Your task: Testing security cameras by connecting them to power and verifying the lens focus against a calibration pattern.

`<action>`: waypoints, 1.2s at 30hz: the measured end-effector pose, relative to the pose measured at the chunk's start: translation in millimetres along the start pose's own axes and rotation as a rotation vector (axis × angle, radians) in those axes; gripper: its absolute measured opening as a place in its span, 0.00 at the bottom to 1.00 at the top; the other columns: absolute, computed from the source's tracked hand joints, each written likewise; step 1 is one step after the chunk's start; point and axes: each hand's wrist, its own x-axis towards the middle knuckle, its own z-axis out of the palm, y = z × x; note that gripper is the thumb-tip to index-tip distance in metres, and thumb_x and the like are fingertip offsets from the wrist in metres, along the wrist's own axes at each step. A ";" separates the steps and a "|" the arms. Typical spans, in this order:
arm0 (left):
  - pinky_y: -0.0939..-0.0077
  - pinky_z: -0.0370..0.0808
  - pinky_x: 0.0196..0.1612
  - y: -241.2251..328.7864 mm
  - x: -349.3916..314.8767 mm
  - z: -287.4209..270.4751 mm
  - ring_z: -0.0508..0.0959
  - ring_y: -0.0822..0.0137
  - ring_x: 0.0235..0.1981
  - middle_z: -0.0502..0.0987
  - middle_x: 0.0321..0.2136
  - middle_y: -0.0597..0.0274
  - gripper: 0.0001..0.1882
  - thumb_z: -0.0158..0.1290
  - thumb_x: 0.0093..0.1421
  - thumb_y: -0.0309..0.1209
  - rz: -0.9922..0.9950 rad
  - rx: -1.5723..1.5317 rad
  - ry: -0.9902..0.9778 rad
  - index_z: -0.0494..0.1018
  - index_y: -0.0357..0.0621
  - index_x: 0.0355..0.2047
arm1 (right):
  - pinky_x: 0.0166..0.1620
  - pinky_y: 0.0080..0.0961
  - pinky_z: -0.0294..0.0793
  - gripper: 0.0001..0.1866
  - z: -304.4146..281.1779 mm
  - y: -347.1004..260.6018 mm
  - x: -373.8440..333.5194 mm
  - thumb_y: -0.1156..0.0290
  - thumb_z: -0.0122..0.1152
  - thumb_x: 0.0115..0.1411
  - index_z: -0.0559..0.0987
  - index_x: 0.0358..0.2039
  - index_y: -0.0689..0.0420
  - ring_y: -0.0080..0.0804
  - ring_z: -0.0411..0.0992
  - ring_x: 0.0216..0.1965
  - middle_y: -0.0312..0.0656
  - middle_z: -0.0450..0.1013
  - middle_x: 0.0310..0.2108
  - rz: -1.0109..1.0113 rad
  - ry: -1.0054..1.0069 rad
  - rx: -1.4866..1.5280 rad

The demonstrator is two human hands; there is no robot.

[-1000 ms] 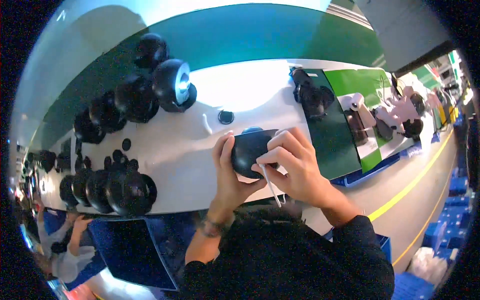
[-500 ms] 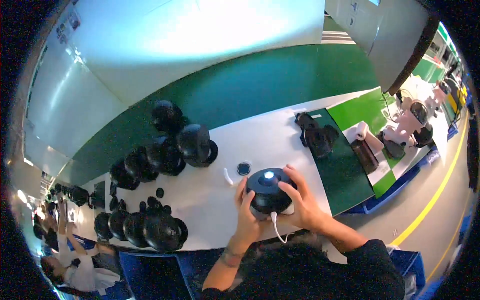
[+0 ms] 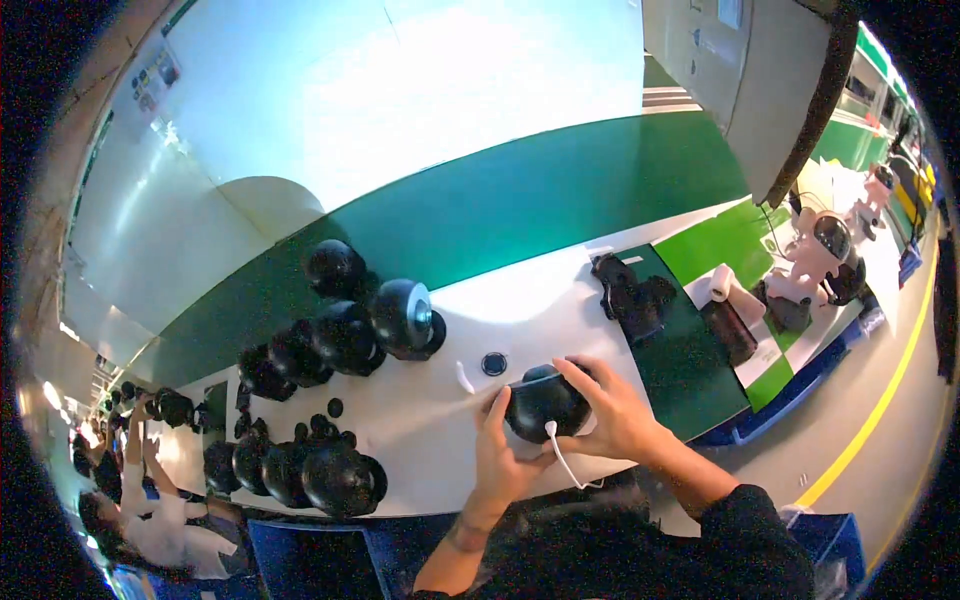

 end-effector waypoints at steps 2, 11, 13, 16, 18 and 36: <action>0.55 0.69 0.57 5.7 3.9 -5.3 0.69 0.44 0.55 0.67 0.54 0.41 0.56 0.74 0.41 0.41 -0.031 0.052 -0.034 0.54 0.36 0.64 | 0.54 0.46 0.70 0.55 -3.4 -3.2 2.1 0.53 0.79 0.38 0.62 0.65 0.54 0.59 0.67 0.55 0.59 0.63 0.56 0.067 -0.050 0.019; 0.59 0.73 0.53 22.9 14.6 -19.8 0.71 0.44 0.54 0.67 0.53 0.42 0.56 0.74 0.41 0.41 -0.175 0.044 -0.106 0.54 0.41 0.66 | 0.57 0.46 0.69 0.60 0.8 -1.1 1.2 0.51 0.79 0.41 0.52 0.67 0.59 0.64 0.65 0.56 0.62 0.56 0.60 0.021 -0.069 0.094; 0.58 0.72 0.55 17.8 17.8 -25.7 0.69 0.45 0.56 0.65 0.55 0.44 0.54 0.73 0.43 0.40 -0.108 0.022 -0.200 0.54 0.41 0.66 | 0.59 0.47 0.68 0.60 2.4 2.2 -1.3 0.53 0.80 0.40 0.52 0.66 0.60 0.64 0.64 0.57 0.62 0.56 0.60 0.057 -0.060 0.107; 0.56 0.69 0.59 -3.1 22.8 -51.2 0.66 0.44 0.59 0.63 0.60 0.47 0.50 0.71 0.45 0.36 -0.051 0.096 -0.220 0.55 0.44 0.66 | 0.60 0.47 0.67 0.57 6.6 10.2 -6.1 0.58 0.81 0.37 0.55 0.64 0.57 0.63 0.62 0.58 0.62 0.56 0.60 -0.065 0.041 0.079; 0.55 0.67 0.60 -21.6 26.3 -60.8 0.65 0.44 0.60 0.62 0.61 0.48 0.49 0.70 0.46 0.35 -0.005 0.181 -0.191 0.56 0.45 0.66 | 0.61 0.48 0.65 0.55 8.8 16.8 -10.5 0.62 0.82 0.34 0.58 0.62 0.55 0.63 0.60 0.61 0.61 0.55 0.61 -0.179 0.144 0.061; 0.68 0.73 0.50 -67.8 32.0 -78.7 0.76 0.59 0.48 0.76 0.49 0.53 0.19 0.61 0.56 0.30 -0.261 -0.015 -0.293 0.78 0.49 0.49 | 0.64 0.44 0.59 0.59 7.6 66.5 0.2 0.56 0.83 0.35 0.57 0.65 0.54 0.54 0.57 0.64 0.57 0.53 0.65 -0.190 0.074 0.235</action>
